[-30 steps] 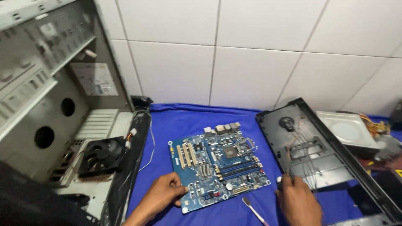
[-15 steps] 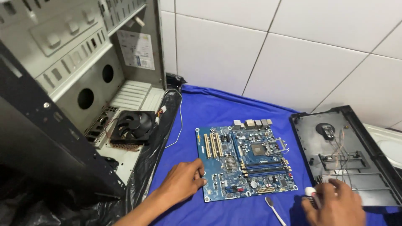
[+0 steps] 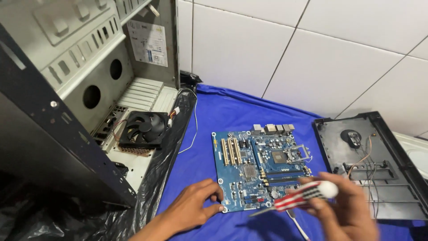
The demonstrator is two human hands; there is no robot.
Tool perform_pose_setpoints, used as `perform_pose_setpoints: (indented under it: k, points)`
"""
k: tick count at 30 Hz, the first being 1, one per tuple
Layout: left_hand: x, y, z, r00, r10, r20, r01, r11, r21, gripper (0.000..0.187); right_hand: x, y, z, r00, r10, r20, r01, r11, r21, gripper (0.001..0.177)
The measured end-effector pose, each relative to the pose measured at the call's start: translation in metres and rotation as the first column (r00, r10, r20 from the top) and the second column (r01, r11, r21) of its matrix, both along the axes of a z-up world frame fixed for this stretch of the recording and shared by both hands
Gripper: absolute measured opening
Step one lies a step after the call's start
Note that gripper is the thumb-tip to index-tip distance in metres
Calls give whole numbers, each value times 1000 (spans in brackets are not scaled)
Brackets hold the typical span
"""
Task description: The person cleans a computer motherboard using a toothbrush. They scrub various components, including the edges, slots, and surface areas, while holding the board on a blue cloth. The person also briefly handles a small red and black electronic component.
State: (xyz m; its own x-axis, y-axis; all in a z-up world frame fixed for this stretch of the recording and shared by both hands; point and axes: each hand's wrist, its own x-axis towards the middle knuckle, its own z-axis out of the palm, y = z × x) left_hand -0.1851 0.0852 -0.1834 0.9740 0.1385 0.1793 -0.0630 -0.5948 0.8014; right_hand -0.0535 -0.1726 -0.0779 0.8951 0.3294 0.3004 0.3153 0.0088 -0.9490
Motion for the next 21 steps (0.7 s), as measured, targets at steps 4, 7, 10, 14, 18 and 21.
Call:
perform_pose_setpoints:
  k: [4,7,10,14,18,21]
  points:
    - [-3,-10,10,972,94,-214,-53,981,186,18,-7,25,-22,985,164,-54,-157,981,119,45]
    - [-3,-18,17,846,300,-441,-216,949,230,17,-12,40,-25,987,160,-29,-156,983,99,44]
    - [-3,-24,26,760,270,-592,-313,949,30,21,-17,44,-26,995,71,-72,-68,997,34,42]
    - [0,-28,32,726,153,-670,-357,917,-177,18,-15,41,-37,995,57,-84,-50,995,84,43]
    - [0,-32,31,757,77,-649,-449,783,-430,10,-13,36,-47,997,56,-44,-48,985,164,39]
    - [0,-35,16,822,66,-565,-470,639,-609,8,-7,24,-54,992,27,-125,-3,983,184,41]
